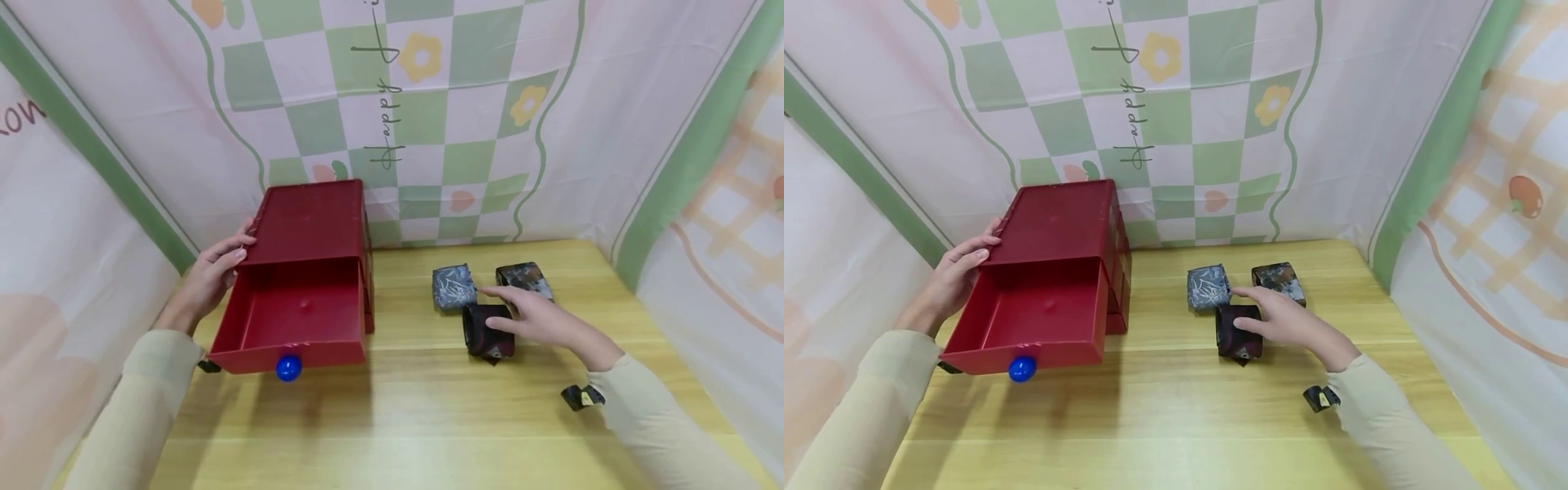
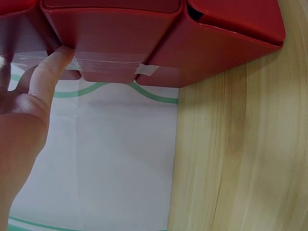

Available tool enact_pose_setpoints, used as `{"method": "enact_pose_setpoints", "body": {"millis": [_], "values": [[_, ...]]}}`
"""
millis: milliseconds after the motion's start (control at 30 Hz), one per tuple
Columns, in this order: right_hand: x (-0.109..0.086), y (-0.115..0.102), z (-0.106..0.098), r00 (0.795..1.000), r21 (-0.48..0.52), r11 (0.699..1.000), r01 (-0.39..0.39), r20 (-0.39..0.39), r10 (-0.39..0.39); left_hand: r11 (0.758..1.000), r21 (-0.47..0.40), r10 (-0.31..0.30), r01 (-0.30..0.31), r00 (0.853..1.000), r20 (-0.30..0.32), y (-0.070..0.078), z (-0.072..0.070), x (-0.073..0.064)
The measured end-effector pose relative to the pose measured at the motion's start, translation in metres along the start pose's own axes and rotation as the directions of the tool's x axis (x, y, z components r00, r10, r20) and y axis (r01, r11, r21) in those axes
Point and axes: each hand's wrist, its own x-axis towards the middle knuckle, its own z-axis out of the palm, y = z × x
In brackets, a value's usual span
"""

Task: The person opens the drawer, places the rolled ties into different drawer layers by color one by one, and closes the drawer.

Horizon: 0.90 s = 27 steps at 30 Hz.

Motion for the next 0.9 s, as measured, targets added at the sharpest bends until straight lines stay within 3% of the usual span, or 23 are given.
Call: {"method": "enact_pose_setpoints", "body": {"millis": [367, 633, 900], "values": [[-0.001, 0.019, 0.015, 1.000, 0.055, 0.999, -0.003, -0.031, 0.005, 1.000, -0.006, 0.022, -0.022, 1.000, -0.011, 0.000, 0.002, 0.000], [-0.002, 0.022, 0.020, 0.997, 0.119, 0.990, -0.072, 0.001, 0.072, 0.999, -0.020, 0.031, -0.032, 0.999, -0.029, -0.003, 0.002, 0.000], [-0.002, 0.023, 0.025, 0.995, 0.102, 0.989, -0.103, 0.028, 0.101, 0.999, -0.021, 0.032, -0.033, 0.999, -0.042, -0.003, 0.003, 0.000]]}}
